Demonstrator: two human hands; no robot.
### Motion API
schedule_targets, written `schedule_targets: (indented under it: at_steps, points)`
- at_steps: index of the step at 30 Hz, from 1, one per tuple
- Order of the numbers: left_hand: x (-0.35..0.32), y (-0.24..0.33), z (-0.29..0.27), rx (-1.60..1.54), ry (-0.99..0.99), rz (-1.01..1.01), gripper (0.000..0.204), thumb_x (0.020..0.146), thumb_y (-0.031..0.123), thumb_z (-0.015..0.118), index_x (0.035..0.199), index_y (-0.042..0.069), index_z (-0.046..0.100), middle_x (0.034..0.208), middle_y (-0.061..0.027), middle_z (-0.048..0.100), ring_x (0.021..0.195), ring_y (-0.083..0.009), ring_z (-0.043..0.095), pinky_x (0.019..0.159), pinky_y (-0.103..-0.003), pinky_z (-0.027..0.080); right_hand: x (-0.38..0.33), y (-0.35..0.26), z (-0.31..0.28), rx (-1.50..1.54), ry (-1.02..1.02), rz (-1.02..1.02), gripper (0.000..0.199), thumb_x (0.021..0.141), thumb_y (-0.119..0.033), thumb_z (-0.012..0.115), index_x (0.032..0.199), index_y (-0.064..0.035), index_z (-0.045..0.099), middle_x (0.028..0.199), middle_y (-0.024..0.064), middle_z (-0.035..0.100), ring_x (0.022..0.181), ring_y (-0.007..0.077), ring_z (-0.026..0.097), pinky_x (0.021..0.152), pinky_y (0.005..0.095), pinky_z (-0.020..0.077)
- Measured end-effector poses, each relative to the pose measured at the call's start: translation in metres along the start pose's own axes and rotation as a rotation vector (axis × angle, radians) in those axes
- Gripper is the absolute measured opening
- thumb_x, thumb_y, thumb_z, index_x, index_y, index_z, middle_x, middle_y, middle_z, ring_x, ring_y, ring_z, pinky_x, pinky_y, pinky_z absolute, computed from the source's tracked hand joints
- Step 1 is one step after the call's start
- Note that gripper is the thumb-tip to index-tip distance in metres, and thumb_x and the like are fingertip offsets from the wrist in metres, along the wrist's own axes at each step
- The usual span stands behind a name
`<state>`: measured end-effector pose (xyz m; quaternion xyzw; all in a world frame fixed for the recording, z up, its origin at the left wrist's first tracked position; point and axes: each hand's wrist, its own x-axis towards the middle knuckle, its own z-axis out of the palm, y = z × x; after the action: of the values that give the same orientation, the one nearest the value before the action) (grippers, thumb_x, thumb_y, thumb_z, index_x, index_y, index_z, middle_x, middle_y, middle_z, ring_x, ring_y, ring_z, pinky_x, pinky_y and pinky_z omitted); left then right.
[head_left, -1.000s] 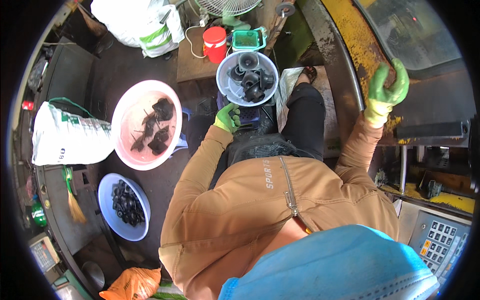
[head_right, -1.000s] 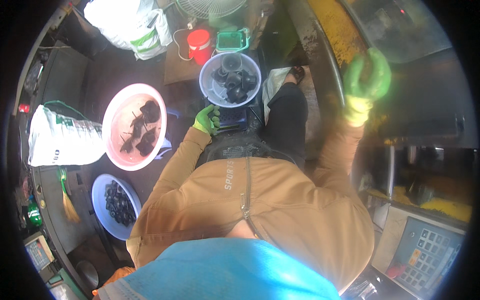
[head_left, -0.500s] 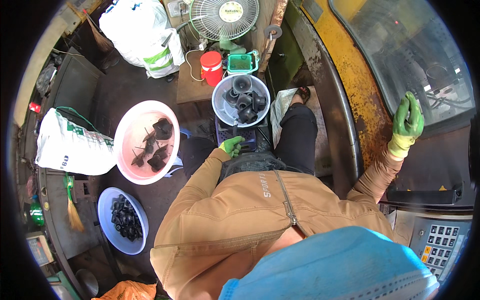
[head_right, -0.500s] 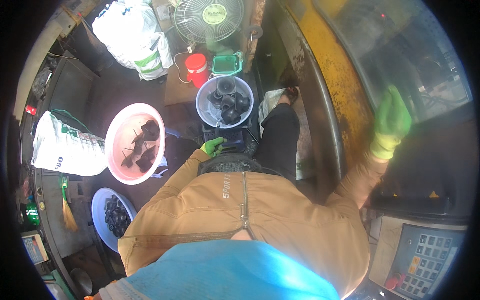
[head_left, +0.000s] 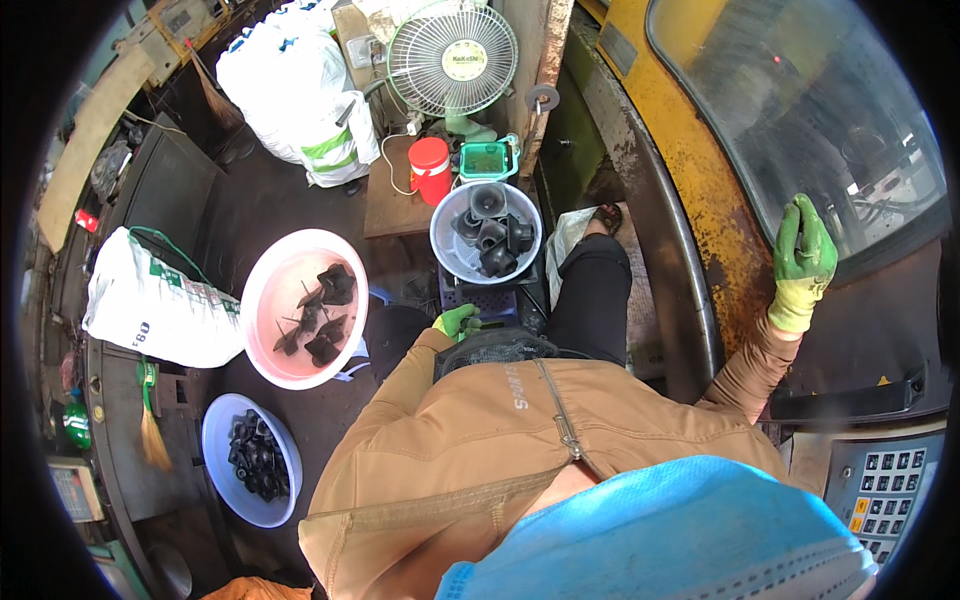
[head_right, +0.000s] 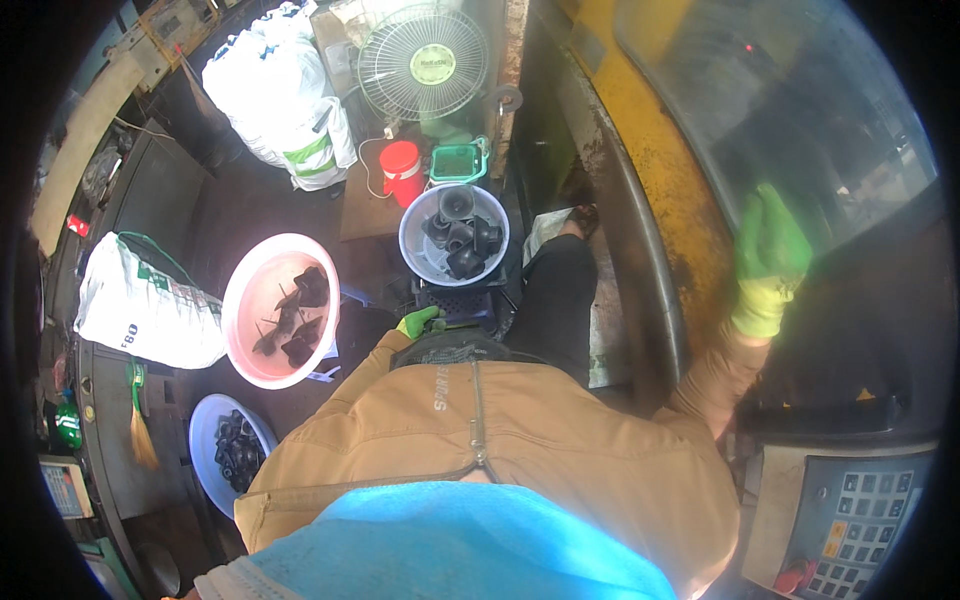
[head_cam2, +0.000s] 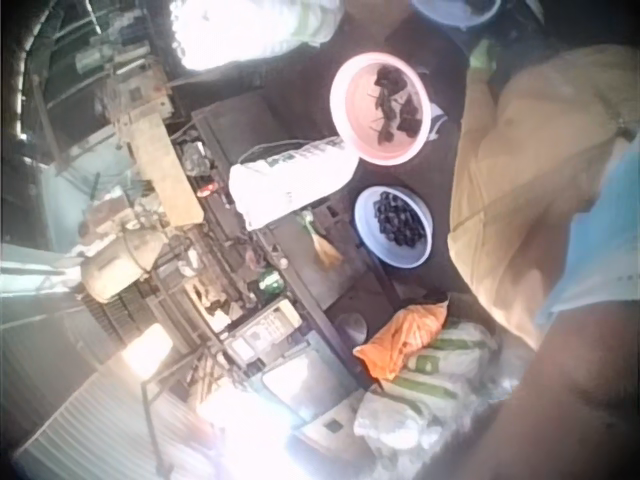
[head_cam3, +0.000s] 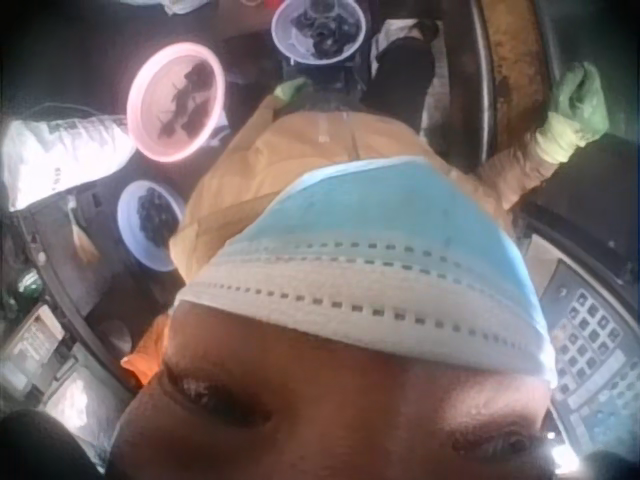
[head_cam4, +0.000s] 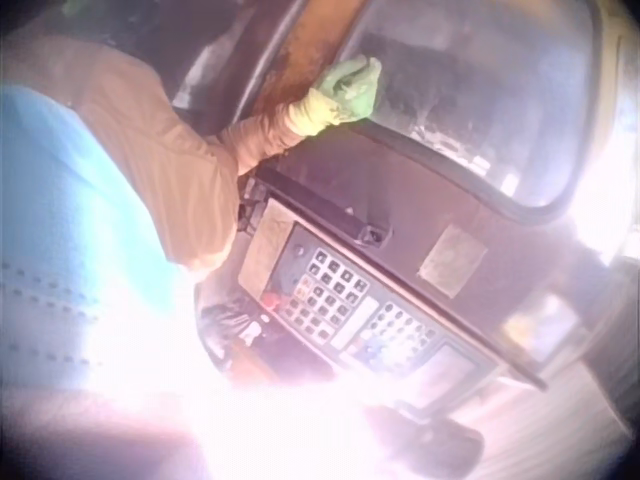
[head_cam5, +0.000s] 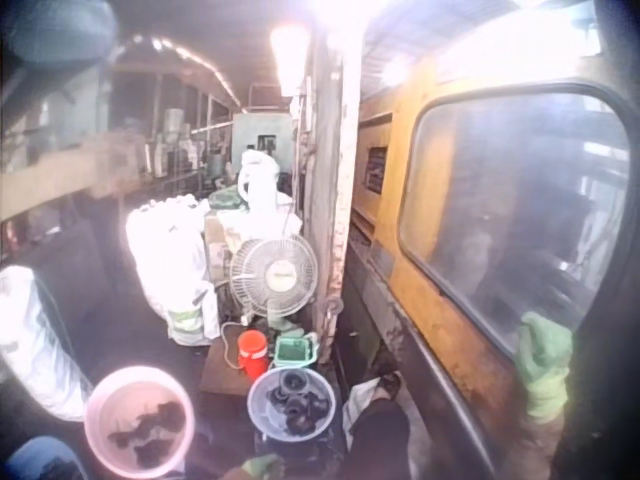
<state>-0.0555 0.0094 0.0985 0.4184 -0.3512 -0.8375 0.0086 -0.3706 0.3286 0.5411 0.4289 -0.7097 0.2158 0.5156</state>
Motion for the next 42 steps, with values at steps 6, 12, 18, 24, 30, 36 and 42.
schedule_targets:
  at_steps: [6,12,18,24,30,36,42]
  points:
    - [-0.003,0.002,0.004,-0.065,0.007,-0.016,0.032,0.093,0.031,0.065,0.111,0.005,0.063,0.083,-0.0093,0.066,0.066,-0.0187,0.062,0.061,-0.031,0.055,0.0,-0.001,0.001,-0.005,-0.015,0.01,0.021,0.083,-0.004,0.072,0.104,-0.0005,0.072,0.09,0.0143,0.073,0.074,0.0254,0.07,0.067,0.0328,0.0556]
    - [0.008,-0.003,-0.002,-0.096,0.024,-0.01,0.028,0.094,0.03,0.064,0.106,0.005,0.063,0.08,-0.0095,0.066,0.062,-0.0209,0.063,0.059,-0.033,0.055,0.001,-0.001,0.001,-0.017,-0.009,-0.065,0.019,0.084,-0.002,0.071,0.103,0.0006,0.071,0.087,0.0144,0.072,0.071,0.0251,0.069,0.063,0.0324,0.0541]
    - [0.013,-0.006,-0.003,-0.104,0.015,0.011,0.028,0.094,0.031,0.064,0.104,0.006,0.063,0.08,-0.009,0.066,0.062,-0.0209,0.063,0.058,-0.033,0.055,0.004,-0.004,0.001,-0.05,-0.019,-0.114,0.018,0.086,-0.002,0.07,0.104,0.0,0.071,0.084,0.0142,0.071,0.067,0.0261,0.067,0.063,0.0336,0.0527]
    - [0.013,-0.007,-0.004,-0.079,0.045,-0.013,0.032,0.094,0.034,0.063,0.108,0.005,0.062,0.083,-0.0092,0.066,0.064,-0.0207,0.062,0.061,-0.035,0.055,0.004,-0.006,0.0,0.002,-0.045,-0.021,0.02,0.081,0.001,0.072,0.101,0.0001,0.071,0.088,0.0144,0.072,0.071,0.027,0.069,0.064,0.0343,0.0557]
    - [0.01,-0.006,-0.003,-0.065,0.022,0.027,0.036,0.093,0.032,0.064,0.115,0.004,0.061,0.086,-0.0111,0.065,0.066,-0.0225,0.062,0.064,-0.035,0.054,0.002,-0.003,0.0,0.035,-0.03,-0.015,0.019,0.081,-0.001,0.072,0.1,-0.0012,0.073,0.093,0.015,0.073,0.079,0.0287,0.071,0.07,0.0349,0.0566]
    - [0.005,-0.004,0.0,-0.127,0.034,-0.011,0.034,0.093,0.029,0.064,0.116,0.004,0.06,0.085,-0.0126,0.065,0.065,-0.0227,0.06,0.06,-0.034,0.052,0.002,-0.003,0.0,0.046,-0.037,-0.014,0.019,0.081,-0.002,0.072,0.1,-0.0007,0.072,0.089,0.015,0.073,0.074,0.0288,0.07,0.067,0.0354,0.0552]
    - [0.011,-0.005,-0.005,-0.138,0.039,0.003,0.032,0.094,0.026,0.064,0.114,0.003,0.061,0.085,-0.014,0.065,0.064,-0.0242,0.061,0.06,-0.035,0.053,0.005,-0.007,-0.001,0.054,-0.048,-0.01,0.016,0.081,-0.001,0.07,0.097,-0.0009,0.071,0.084,0.0137,0.072,0.07,0.0282,0.068,0.063,0.0353,0.0535]
